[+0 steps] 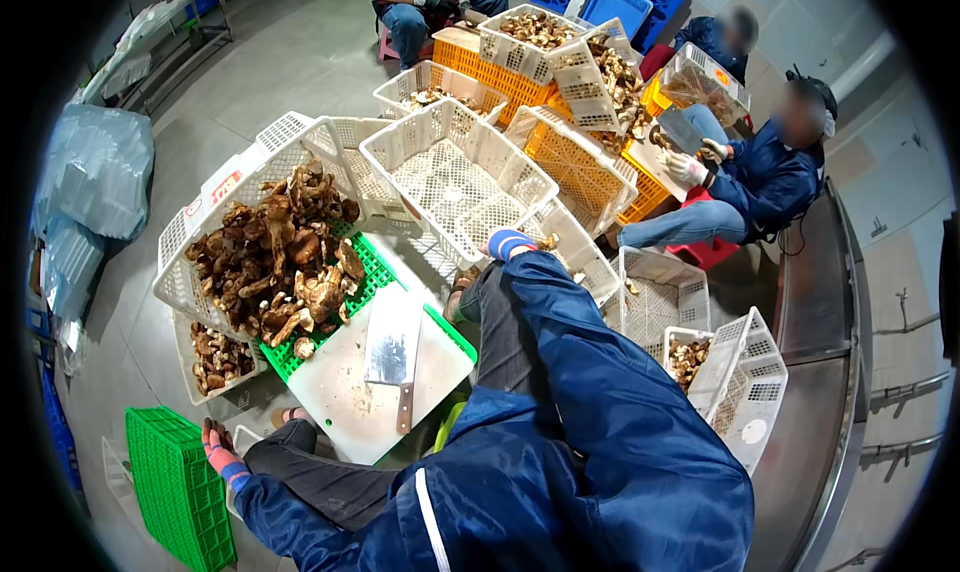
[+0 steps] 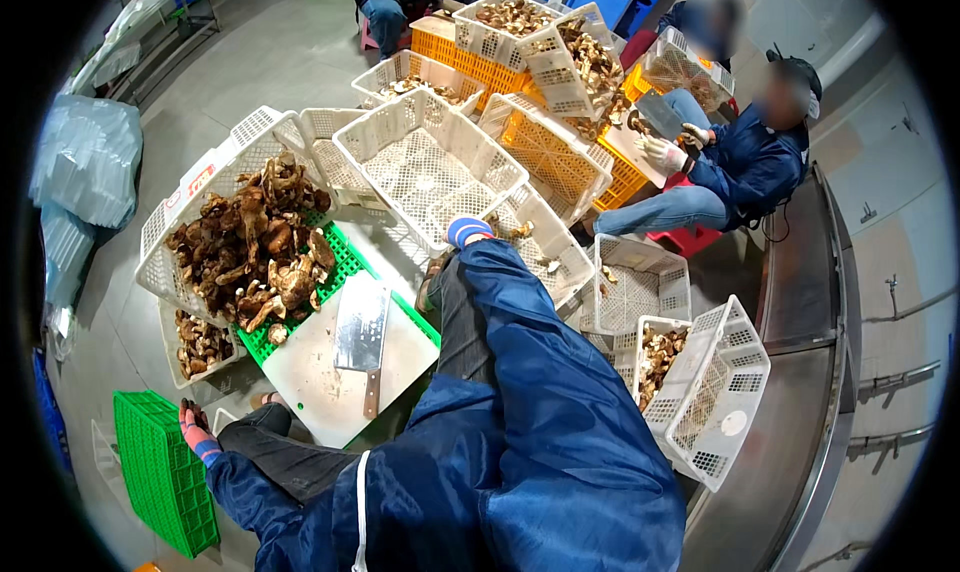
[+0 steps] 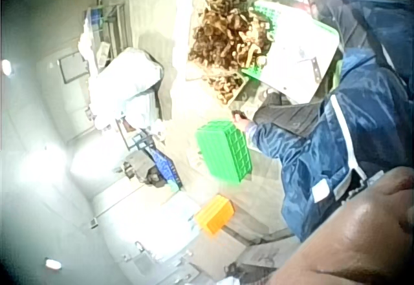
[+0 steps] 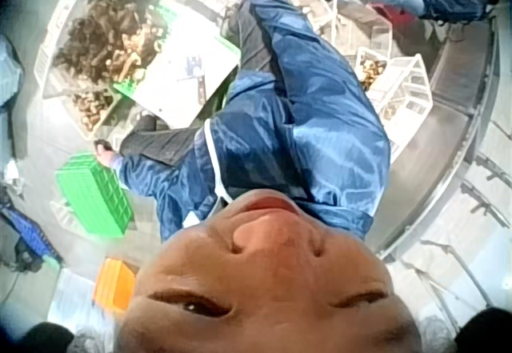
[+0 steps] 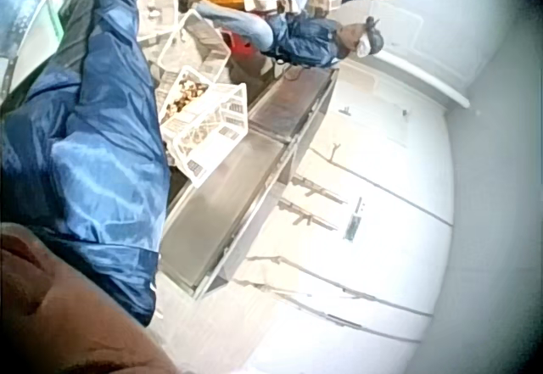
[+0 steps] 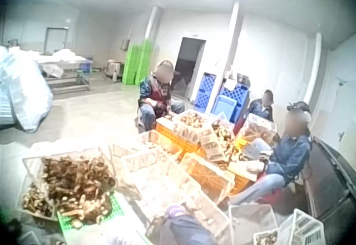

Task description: The person cuts the base off individual mushrooms using a knife and places them into white crates while sitting on the floor.

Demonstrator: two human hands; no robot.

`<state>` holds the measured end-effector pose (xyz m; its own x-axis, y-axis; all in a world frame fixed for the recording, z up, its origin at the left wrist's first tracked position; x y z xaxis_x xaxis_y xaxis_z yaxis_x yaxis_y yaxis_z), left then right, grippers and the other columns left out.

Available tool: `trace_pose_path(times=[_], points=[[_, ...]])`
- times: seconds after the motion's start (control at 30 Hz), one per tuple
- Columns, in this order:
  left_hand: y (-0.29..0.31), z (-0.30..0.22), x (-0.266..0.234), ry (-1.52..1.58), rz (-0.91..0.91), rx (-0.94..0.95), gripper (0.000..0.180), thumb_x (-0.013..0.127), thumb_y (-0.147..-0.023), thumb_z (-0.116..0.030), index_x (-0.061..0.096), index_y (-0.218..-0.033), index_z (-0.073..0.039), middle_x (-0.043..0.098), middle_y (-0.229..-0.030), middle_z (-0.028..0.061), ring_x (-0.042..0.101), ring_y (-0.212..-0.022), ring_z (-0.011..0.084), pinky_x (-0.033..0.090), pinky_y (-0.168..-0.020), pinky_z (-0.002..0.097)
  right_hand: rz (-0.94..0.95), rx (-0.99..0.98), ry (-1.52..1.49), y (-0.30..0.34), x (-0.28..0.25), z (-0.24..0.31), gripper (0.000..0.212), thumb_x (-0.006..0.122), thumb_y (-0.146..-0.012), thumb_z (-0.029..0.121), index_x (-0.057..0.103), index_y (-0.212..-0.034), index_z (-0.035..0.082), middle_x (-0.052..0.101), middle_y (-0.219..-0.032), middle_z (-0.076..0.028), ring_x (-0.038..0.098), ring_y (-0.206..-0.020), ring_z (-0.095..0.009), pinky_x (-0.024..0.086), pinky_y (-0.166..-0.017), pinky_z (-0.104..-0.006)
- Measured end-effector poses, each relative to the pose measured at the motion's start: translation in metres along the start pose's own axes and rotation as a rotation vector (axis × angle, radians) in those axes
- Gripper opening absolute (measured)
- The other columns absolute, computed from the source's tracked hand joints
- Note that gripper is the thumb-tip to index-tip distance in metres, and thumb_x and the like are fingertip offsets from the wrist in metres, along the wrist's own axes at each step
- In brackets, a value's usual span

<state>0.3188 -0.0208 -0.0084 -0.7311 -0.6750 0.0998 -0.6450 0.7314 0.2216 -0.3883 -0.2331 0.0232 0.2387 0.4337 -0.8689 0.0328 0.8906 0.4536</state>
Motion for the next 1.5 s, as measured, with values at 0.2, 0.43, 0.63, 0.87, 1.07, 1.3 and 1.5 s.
trace_pose_path(times=[0.2,0.43,0.63,0.87,1.07,1.3,1.5], points=[[0.005,-0.004,-0.002,0.003,-0.011,-0.01,0.03,0.041,-0.082,-0.015,0.044,-0.112,-0.01,0.048,-0.109,0.002,0.048,-0.089,0.0119,0.038,-0.072,0.0221,0.031,0.012,-0.012,0.001,0.0,0.004,0.043,0.051,-0.069,0.04,0.057,-0.09,0.003,0.056,-0.091,-0.017,0.052,-0.087,-0.03,0.041,-0.075,-0.0359],[0.006,-0.002,0.009,-0.02,-0.008,-0.003,0.03,0.042,-0.081,-0.015,0.044,-0.111,-0.01,0.049,-0.105,0.0029,0.049,-0.085,0.0112,0.038,-0.071,0.0223,0.004,0.003,0.028,-0.008,0.008,-0.012,0.043,0.05,-0.07,0.04,0.057,-0.09,0.003,0.056,-0.091,-0.017,0.053,-0.086,-0.03,0.041,-0.074,-0.0356],[0.002,-0.003,-0.003,-0.018,0.019,0.032,0.03,0.043,-0.081,-0.014,0.046,-0.11,-0.009,0.051,-0.101,0.0033,0.049,-0.082,0.0096,0.037,-0.067,0.0204,0.013,0.052,0.005,0.01,-0.008,0.015,0.036,0.052,-0.067,0.032,0.058,-0.09,0.005,0.055,-0.093,-0.017,0.052,-0.089,-0.03,0.041,-0.075,-0.0361],[0.005,-0.003,0.004,-0.028,-0.025,0.025,0.029,0.043,-0.081,-0.013,0.046,-0.109,-0.009,0.051,-0.1,0.0024,0.048,-0.079,0.009,0.037,-0.065,0.02,0.035,0.037,0.016,0.007,-0.005,0.006,0.037,0.053,-0.068,0.033,0.058,-0.091,0.005,0.054,-0.094,-0.017,0.051,-0.09,-0.03,0.04,-0.076,-0.0358],[0.009,-0.007,0.005,-0.028,-0.019,0.028,0.029,0.043,-0.081,-0.013,0.046,-0.11,-0.009,0.05,-0.102,0.003,0.048,-0.079,0.009,0.038,-0.065,0.02,0.021,-0.003,0.054,0.002,-0.001,0.006,0.044,0.052,-0.07,0.04,0.057,-0.089,0.002,0.056,-0.09,-0.017,0.052,-0.088,-0.03,0.04,-0.076,-0.0363],[0.002,0.0,-0.001,-0.015,0.001,0.013,0.03,0.042,-0.081,-0.013,0.045,-0.111,-0.009,0.05,-0.103,0.0039,0.049,-0.082,0.0096,0.038,-0.066,0.0199,0.011,0.001,0.053,-0.006,0.005,-0.001,0.043,0.053,-0.068,0.04,0.058,-0.087,0.002,0.056,-0.088,-0.018,0.053,-0.085,-0.031,0.041,-0.074,-0.0364],[0.003,0.0,0.0,-0.007,0.001,0.039,0.029,0.044,-0.081,-0.016,0.046,-0.109,-0.011,0.052,-0.099,0.0025,0.049,-0.078,0.0082,0.037,-0.061,0.0175,-0.019,0.011,0.049,-0.008,0.006,-0.002,0.042,0.054,-0.067,0.038,0.059,-0.086,0.002,0.057,-0.086,-0.018,0.053,-0.083,-0.031,0.042,-0.073,-0.0367]])
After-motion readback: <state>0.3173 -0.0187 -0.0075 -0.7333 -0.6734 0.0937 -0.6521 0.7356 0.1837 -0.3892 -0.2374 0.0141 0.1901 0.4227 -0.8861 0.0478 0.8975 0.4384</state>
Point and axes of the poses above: each hand's wrist, its own y-axis away from the middle knuckle, its own x-axis out of the palm, z = x × y, the point moved 5 cm from there along -y, towards the middle knuckle
